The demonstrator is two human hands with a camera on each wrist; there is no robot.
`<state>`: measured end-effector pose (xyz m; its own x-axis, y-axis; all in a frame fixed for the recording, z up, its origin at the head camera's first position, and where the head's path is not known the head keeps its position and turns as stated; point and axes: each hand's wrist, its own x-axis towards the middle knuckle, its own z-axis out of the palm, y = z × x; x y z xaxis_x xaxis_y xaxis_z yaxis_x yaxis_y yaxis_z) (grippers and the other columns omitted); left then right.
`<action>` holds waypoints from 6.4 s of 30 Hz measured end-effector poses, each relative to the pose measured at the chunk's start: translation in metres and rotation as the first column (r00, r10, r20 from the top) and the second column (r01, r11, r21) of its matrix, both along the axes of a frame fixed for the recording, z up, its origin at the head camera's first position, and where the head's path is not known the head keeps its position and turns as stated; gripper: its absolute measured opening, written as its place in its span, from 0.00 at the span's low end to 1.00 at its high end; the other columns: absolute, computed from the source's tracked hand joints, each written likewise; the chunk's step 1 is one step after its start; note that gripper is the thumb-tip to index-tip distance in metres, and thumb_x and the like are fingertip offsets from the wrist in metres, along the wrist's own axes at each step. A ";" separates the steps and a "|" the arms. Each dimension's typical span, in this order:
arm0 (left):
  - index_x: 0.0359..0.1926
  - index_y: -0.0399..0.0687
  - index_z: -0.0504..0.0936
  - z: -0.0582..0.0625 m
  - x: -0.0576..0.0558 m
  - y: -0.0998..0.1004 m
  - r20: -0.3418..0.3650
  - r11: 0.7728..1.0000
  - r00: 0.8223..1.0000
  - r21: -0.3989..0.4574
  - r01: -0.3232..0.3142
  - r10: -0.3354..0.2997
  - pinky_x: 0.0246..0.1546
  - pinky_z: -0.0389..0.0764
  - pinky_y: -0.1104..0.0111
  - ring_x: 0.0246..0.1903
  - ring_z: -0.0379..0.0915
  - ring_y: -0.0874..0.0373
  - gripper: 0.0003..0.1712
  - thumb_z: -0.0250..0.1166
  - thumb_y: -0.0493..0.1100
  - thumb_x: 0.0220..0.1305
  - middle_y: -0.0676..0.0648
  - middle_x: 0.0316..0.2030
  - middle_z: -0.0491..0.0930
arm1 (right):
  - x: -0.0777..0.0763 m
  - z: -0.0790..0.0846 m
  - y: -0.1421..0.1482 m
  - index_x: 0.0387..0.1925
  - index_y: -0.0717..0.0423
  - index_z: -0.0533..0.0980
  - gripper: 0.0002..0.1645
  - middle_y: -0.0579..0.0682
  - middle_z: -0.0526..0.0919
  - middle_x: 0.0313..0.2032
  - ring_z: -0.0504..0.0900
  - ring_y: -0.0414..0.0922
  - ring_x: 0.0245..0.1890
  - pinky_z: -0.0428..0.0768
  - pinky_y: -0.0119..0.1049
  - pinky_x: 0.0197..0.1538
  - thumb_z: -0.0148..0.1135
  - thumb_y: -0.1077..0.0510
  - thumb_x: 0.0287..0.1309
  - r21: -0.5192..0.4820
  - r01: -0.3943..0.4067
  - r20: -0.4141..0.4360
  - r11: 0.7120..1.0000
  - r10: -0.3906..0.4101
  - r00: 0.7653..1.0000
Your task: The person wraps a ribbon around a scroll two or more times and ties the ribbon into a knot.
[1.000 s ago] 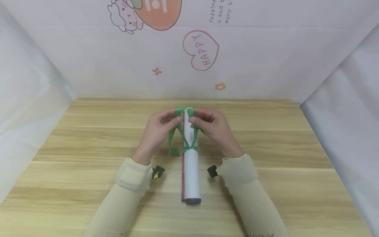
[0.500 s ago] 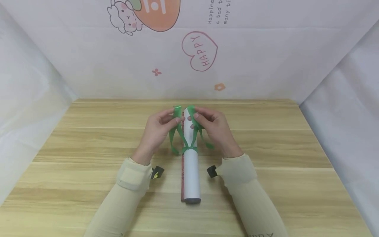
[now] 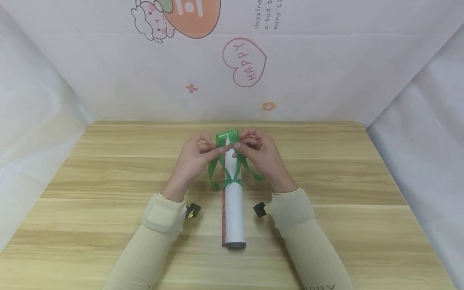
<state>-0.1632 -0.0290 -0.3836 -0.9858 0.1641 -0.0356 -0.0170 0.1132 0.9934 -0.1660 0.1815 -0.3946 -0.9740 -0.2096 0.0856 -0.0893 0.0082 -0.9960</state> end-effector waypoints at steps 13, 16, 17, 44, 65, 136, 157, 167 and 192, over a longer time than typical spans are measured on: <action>0.48 0.43 0.86 -0.003 -0.001 -0.001 -0.002 0.998 0.998 0.023 -0.057 0.057 0.62 0.82 0.58 0.50 0.87 0.53 0.11 0.73 0.40 0.68 0.42 0.47 0.91 | 0.005 0.003 0.002 0.47 0.54 0.84 0.07 0.42 0.88 0.40 0.85 0.41 0.39 0.85 0.32 0.48 0.68 0.61 0.69 0.158 -0.150 -0.032 0.976 0.157 0.987; 0.50 0.41 0.87 -0.004 -0.002 0.000 -0.007 0.998 0.999 0.043 -0.052 0.053 0.60 0.84 0.61 0.50 0.87 0.53 0.11 0.72 0.38 0.69 0.41 0.49 0.90 | 0.005 0.002 -0.001 0.48 0.57 0.83 0.07 0.44 0.86 0.38 0.83 0.41 0.36 0.85 0.31 0.42 0.68 0.61 0.70 0.183 -0.174 -0.044 0.968 0.185 0.982; 0.51 0.40 0.87 -0.004 -0.002 0.000 -0.009 0.998 0.999 0.048 -0.050 0.050 0.59 0.85 0.62 0.50 0.87 0.52 0.11 0.71 0.36 0.69 0.40 0.50 0.90 | 0.005 0.002 -0.002 0.48 0.58 0.82 0.08 0.44 0.86 0.38 0.83 0.41 0.35 0.85 0.31 0.40 0.68 0.61 0.70 0.190 -0.173 -0.046 0.966 0.185 0.982; 0.53 0.39 0.89 -0.006 -0.001 0.000 -0.057 0.970 0.979 -0.156 0.187 -0.197 0.53 0.84 0.67 0.47 0.84 0.53 0.14 0.71 0.35 0.68 0.41 0.50 0.89 | 0.003 -0.001 -0.004 0.55 0.55 0.83 0.15 0.45 0.87 0.46 0.84 0.46 0.38 0.82 0.31 0.39 0.70 0.58 0.68 0.307 -0.046 -0.095 0.951 0.079 0.992; 0.61 0.38 0.81 -0.010 -0.002 0.002 -0.009 0.977 0.979 -0.065 0.203 -0.204 0.49 0.86 0.66 0.45 0.89 0.50 0.18 0.54 0.44 0.83 0.38 0.48 0.88 | 0.002 0.001 -0.003 0.53 0.60 0.81 0.16 0.42 0.86 0.41 0.84 0.39 0.39 0.83 0.29 0.44 0.65 0.53 0.73 0.316 0.029 -0.067 0.948 -0.008 0.998; 0.46 0.49 0.91 -0.010 -0.003 -0.007 -0.068 0.938 0.950 -0.198 0.286 -0.304 0.52 0.82 0.66 0.50 0.81 0.58 0.08 0.74 0.44 0.68 0.51 0.46 0.89 | -0.002 -0.001 0.001 0.50 0.59 0.83 0.16 0.50 0.86 0.44 0.83 0.43 0.40 0.82 0.32 0.48 0.63 0.51 0.75 0.392 -0.041 -0.007 0.919 0.048 0.999; 0.36 0.47 0.92 -0.003 -0.007 -0.028 -0.103 0.922 0.964 -0.332 0.198 -0.244 0.58 0.82 0.56 0.62 0.76 0.54 0.12 0.71 0.49 0.70 0.50 0.55 0.85 | -0.003 0.006 0.026 0.51 0.58 0.82 0.17 0.52 0.84 0.40 0.81 0.48 0.40 0.81 0.35 0.45 0.61 0.49 0.76 0.515 -0.024 0.003 0.857 0.026 1.000; 0.39 0.51 0.92 0.005 -0.004 -0.039 -0.003 0.849 0.953 -0.454 0.270 -0.304 0.52 0.80 0.60 0.47 0.79 0.55 0.05 0.72 0.46 0.68 0.52 0.42 0.89 | -0.007 0.005 0.057 0.46 0.54 0.84 0.15 0.51 0.85 0.41 0.79 0.49 0.43 0.79 0.38 0.46 0.63 0.47 0.75 0.590 -0.124 0.063 0.798 0.108 0.992; 0.37 0.51 0.93 -0.001 -0.008 -0.057 0.166 0.711 0.904 -0.568 0.414 -0.393 0.46 0.78 0.65 0.43 0.77 0.56 0.02 0.76 0.42 0.64 0.54 0.37 0.90 | -0.011 -0.006 0.095 0.51 0.56 0.83 0.17 0.53 0.85 0.47 0.78 0.47 0.46 0.77 0.41 0.53 0.60 0.47 0.76 0.653 -0.232 0.198 0.721 0.133 0.971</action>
